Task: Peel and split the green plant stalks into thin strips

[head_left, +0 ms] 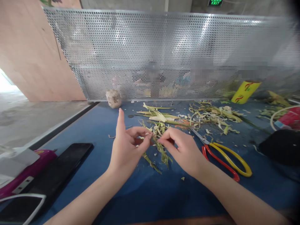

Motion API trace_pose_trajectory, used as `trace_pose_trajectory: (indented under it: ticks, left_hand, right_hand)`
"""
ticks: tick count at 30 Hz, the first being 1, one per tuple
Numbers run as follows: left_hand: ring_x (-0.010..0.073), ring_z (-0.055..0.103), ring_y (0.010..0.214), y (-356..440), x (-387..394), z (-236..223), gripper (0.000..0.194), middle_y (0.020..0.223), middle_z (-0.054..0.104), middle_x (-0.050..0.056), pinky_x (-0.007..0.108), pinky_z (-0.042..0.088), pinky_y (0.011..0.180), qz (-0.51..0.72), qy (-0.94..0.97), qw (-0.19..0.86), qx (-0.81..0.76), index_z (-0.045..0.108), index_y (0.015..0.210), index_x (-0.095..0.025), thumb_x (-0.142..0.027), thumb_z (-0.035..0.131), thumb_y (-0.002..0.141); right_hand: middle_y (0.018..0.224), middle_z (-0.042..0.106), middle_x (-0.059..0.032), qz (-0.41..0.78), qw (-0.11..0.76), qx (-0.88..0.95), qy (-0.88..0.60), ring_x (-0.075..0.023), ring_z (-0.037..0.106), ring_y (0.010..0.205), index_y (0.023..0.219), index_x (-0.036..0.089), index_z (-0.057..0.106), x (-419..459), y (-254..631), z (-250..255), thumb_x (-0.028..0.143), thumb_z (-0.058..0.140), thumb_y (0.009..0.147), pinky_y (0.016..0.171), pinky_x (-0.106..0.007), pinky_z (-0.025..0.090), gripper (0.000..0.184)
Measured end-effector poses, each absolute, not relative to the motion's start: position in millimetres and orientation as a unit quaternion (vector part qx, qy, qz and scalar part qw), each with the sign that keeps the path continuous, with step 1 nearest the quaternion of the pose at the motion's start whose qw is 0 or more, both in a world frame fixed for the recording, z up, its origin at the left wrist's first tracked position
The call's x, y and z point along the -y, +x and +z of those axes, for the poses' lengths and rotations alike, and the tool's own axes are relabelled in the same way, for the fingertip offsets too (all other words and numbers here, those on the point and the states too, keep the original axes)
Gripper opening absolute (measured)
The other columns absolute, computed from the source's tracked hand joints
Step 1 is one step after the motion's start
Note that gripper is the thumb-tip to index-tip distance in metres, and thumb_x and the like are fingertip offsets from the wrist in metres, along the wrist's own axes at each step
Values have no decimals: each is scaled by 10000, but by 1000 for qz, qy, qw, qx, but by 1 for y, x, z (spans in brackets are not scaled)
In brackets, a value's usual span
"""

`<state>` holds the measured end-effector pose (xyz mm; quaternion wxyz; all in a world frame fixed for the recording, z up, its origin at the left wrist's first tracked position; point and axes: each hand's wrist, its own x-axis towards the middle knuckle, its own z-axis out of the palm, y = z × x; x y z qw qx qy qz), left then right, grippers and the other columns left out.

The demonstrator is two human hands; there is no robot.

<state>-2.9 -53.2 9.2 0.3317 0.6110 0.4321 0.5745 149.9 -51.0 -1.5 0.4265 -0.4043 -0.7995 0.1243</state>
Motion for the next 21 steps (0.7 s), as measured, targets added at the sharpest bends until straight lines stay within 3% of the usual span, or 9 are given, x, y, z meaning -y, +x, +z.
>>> trace_pose_trajectory:
  ticks: [5, 8, 15, 19, 21]
  left_hand:
    - [119, 604, 654, -3, 51, 12, 919, 688, 626, -7, 237, 510, 607, 589, 548, 407, -432, 33, 1335, -148, -113, 634, 641]
    - [124, 603, 698, -3, 50, 12, 899, 677, 626, -3, 250, 503, 651, 594, 526, 447, -413, 69, 1328, -119, -88, 638, 632]
    - [88, 560, 548, -3, 54, 13, 799, 702, 598, -18, 238, 500, 531, 570, 554, 492, -356, 128, 1310, -181, -97, 607, 676]
    - [63, 512, 494, -4, 55, 12, 753, 710, 588, -18, 187, 447, 441, 554, 590, 478, -341, 146, 1305, -201, -123, 590, 701]
    - [75, 533, 552, -4, 55, 11, 739, 711, 590, -15, 198, 467, 505, 555, 607, 461, -334, 152, 1304, -189, -118, 582, 707]
  right_hand:
    - [664, 516, -28, 37, 403, 858, -315, -124, 471, 668, 681, 168, 466, 52, 151, -2, 177, 411, 839, 628, -248, 384, 168]
    - [664, 517, -24, 47, 422, 854, -299, -120, 471, 662, 687, 171, 468, 52, 151, -3, 185, 426, 833, 630, -246, 387, 152]
    - [733, 524, -7, 288, 473, 732, -397, -103, 480, 632, 778, 192, 495, 48, 151, 1, 247, 409, 831, 573, -223, 400, 115]
    - [784, 503, -20, 485, 485, 663, -299, -111, 490, 708, 749, 192, 481, 43, 149, -1, 334, 354, 854, 641, -247, 422, 218]
    - [772, 481, -19, 549, 477, 639, -252, -115, 485, 716, 742, 192, 471, 42, 148, -4, 389, 351, 850, 651, -256, 421, 255]
